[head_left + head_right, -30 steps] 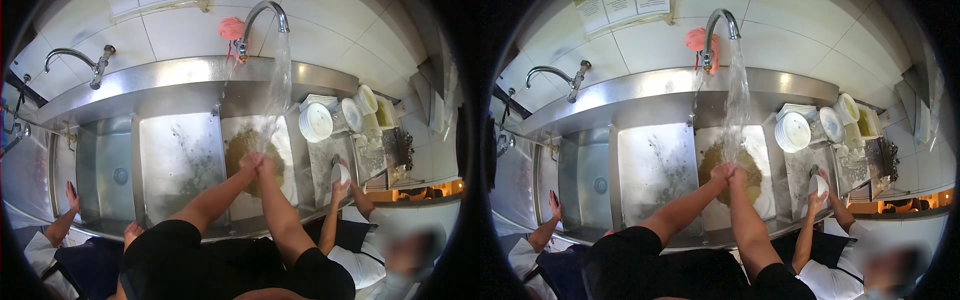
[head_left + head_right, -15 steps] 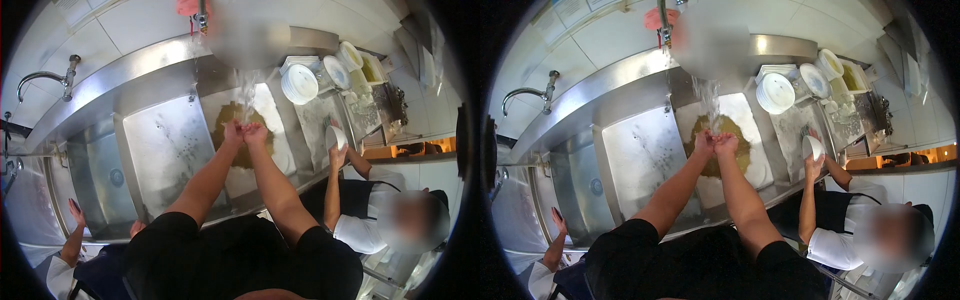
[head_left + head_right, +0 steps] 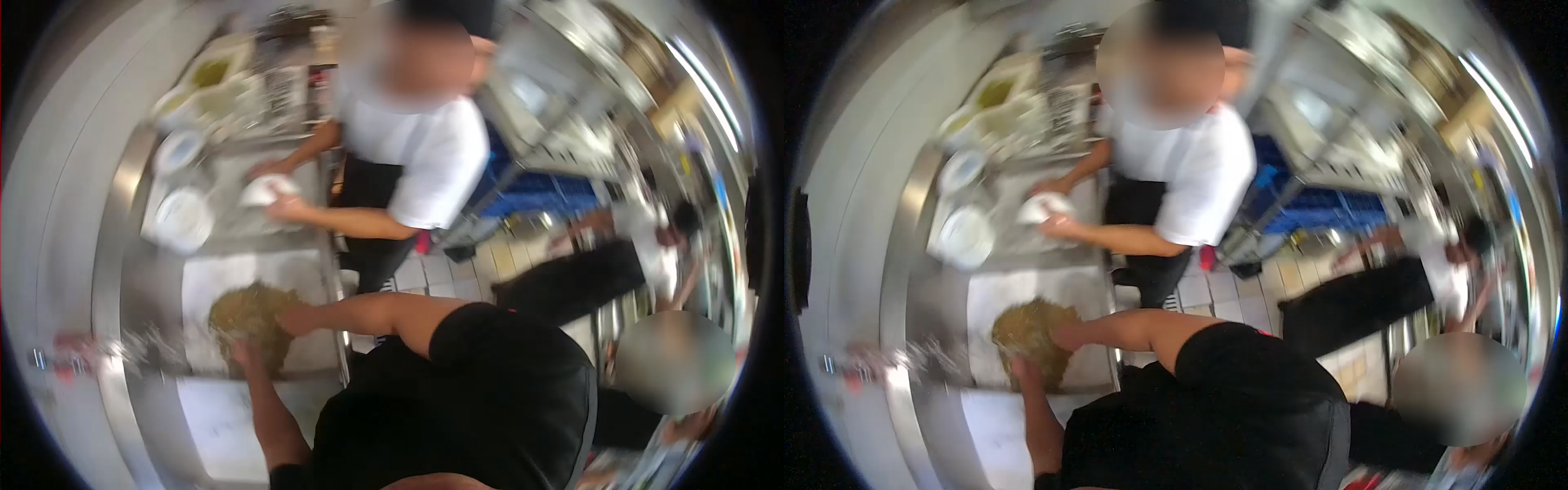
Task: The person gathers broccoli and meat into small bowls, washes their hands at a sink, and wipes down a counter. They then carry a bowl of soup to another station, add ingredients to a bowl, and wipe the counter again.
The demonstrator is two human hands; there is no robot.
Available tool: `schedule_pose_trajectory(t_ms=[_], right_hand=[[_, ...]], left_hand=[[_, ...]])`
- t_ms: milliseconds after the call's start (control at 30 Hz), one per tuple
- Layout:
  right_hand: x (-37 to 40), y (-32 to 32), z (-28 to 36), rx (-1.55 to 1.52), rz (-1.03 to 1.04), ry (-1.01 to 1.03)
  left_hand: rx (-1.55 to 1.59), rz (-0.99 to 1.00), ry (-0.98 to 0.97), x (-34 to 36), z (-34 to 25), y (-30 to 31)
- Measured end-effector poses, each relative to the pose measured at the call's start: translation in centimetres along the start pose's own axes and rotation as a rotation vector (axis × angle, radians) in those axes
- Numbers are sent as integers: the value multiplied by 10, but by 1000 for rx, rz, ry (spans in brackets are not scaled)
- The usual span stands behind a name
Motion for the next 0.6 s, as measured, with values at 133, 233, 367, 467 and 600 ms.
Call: schedule_pose_trajectory(t_ms=[133,233,367,467,600], right_hand=[[71,32,-6,207,12,0],[129,77,-7,91,-157,-31],[171,45,-30,126,-328,49],[229,16,-68,107,-295,-47],[352,-32,-128,-11,43,-362]], left_hand=[[977,272,901,47,32,-85],[750,729,481,51,-32,-71],[466,357,488,47,-32,-39],[-50,24,38,40,-108,6],[-93,126,8,74,-257,25]])
Point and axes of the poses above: each hand's wrist, its own x-axis away from the middle knuckle, its own y-axis out of the back of the hand, z = x × y, the point moved 9 cm from there along -x, towards the middle knuckle, and after that the axes turned 4 degrees about -x, right-handed, at the moved point
